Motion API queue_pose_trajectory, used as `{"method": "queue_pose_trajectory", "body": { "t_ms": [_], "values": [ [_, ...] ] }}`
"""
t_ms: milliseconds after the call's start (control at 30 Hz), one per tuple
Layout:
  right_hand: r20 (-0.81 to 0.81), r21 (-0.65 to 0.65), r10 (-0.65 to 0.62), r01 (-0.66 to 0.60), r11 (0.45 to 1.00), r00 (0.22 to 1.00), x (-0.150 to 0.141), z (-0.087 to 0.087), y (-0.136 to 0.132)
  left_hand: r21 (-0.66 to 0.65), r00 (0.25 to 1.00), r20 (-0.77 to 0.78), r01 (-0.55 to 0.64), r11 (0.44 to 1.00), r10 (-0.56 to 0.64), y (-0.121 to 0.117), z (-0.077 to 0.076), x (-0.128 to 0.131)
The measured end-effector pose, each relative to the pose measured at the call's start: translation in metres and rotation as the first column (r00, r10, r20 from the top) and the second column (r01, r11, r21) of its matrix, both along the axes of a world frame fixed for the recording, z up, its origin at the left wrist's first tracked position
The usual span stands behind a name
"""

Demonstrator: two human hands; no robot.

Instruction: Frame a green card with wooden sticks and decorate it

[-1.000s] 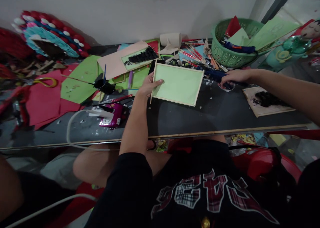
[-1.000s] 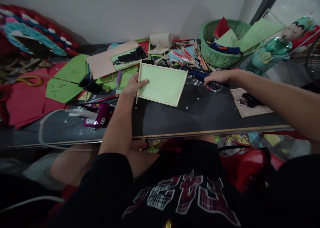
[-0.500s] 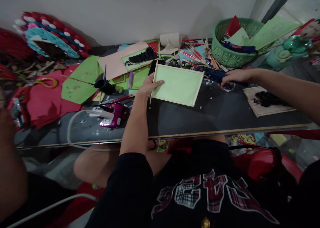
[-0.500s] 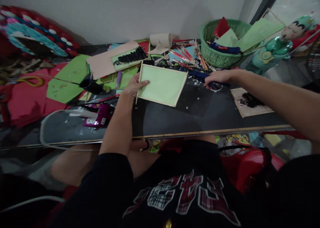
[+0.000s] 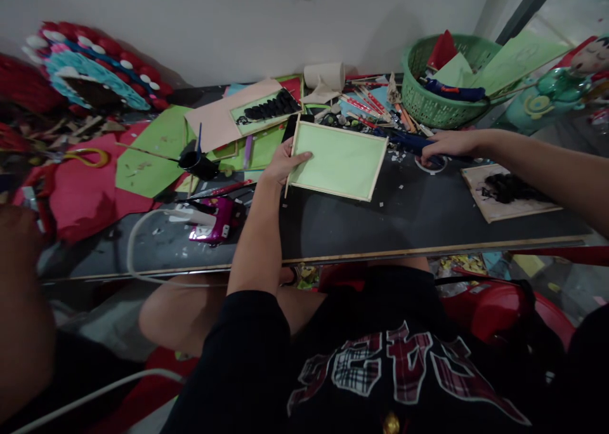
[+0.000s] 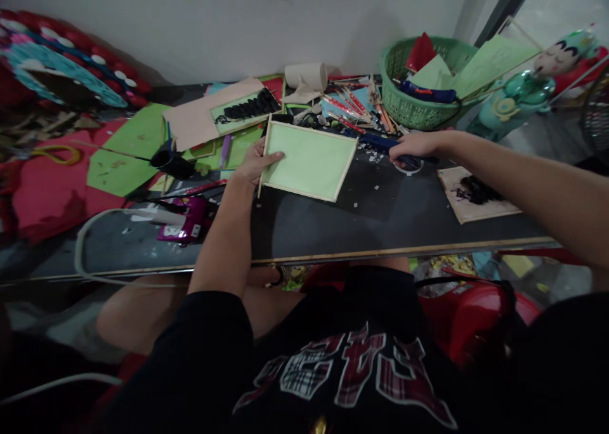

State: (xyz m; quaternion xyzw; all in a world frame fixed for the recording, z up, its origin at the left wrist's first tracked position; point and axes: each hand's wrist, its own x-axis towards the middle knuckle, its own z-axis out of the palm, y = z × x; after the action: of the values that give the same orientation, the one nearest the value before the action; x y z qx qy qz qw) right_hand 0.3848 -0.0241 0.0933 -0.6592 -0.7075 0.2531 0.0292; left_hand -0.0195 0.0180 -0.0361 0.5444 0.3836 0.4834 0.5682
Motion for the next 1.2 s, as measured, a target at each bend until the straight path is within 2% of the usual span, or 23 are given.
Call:
{"method": "queue_pose_trajectory", "body": {
  "t_ms": [67,100,300,600,700,767,833,900,967,1067,1200],
  "values": [
    [0.061,-0.194,0.039,-0.027,0.981,0.997,-0.002,0.005,0.0,-0.001,1.0,0.008,0.002,1.0,-0.002,0.0,0.0,0.001],
    [0.096,-0.24,0.068,-0.043,0.97,0.993,-0.004,0.007,0.0,-0.006,1.0,0.013,0.003,1.0,-0.003,-0.001,0.001,0.001],
    [0.37,-0.152,0.165,-0.116,0.982,0.914,-0.012,0.017,0.0,-0.031,1.0,0.018,0.01,0.999,-0.009,-0.001,0.003,0.002],
    [0.451,-0.026,0.178,-0.187,0.982,0.875,-0.017,0.025,-0.004,-0.026,1.0,0.005,-0.002,1.0,0.002,-0.001,0.001,-0.001],
    [0.332,0.012,0.052,-0.06,0.998,0.942,-0.02,0.025,-0.007,-0.025,1.0,-0.013,-0.009,1.0,0.009,0.0,0.001,-0.001],
    [0.103,-0.007,-0.107,0.109,0.994,0.989,-0.023,0.022,-0.006,-0.025,1.0,-0.02,-0.005,1.0,0.005,-0.001,0.002,-0.001],
    [-0.134,-0.063,-0.255,0.249,0.967,0.958,-0.027,0.018,-0.001,-0.021,1.0,-0.013,-0.006,1.0,0.005,-0.001,0.003,-0.001],
    [-0.159,-0.042,-0.299,0.296,0.954,0.941,-0.033,0.013,0.007,-0.018,1.0,-0.004,-0.007,1.0,0.007,-0.002,0.004,0.0],
    [0.021,0.07,-0.241,0.239,0.968,0.97,-0.04,0.005,0.017,-0.014,1.0,0.003,-0.001,1.0,0.001,-0.004,0.006,0.0],
    [0.289,0.189,-0.133,0.08,0.979,0.948,-0.055,-0.011,0.03,-0.021,0.999,0.023,0.027,0.999,-0.027,-0.006,0.009,-0.001],
    [0.38,0.316,-0.052,-0.077,0.946,0.924,-0.078,-0.032,0.043,-0.026,0.999,0.024,0.035,0.999,-0.035,-0.009,0.011,-0.001]
  ]
}}
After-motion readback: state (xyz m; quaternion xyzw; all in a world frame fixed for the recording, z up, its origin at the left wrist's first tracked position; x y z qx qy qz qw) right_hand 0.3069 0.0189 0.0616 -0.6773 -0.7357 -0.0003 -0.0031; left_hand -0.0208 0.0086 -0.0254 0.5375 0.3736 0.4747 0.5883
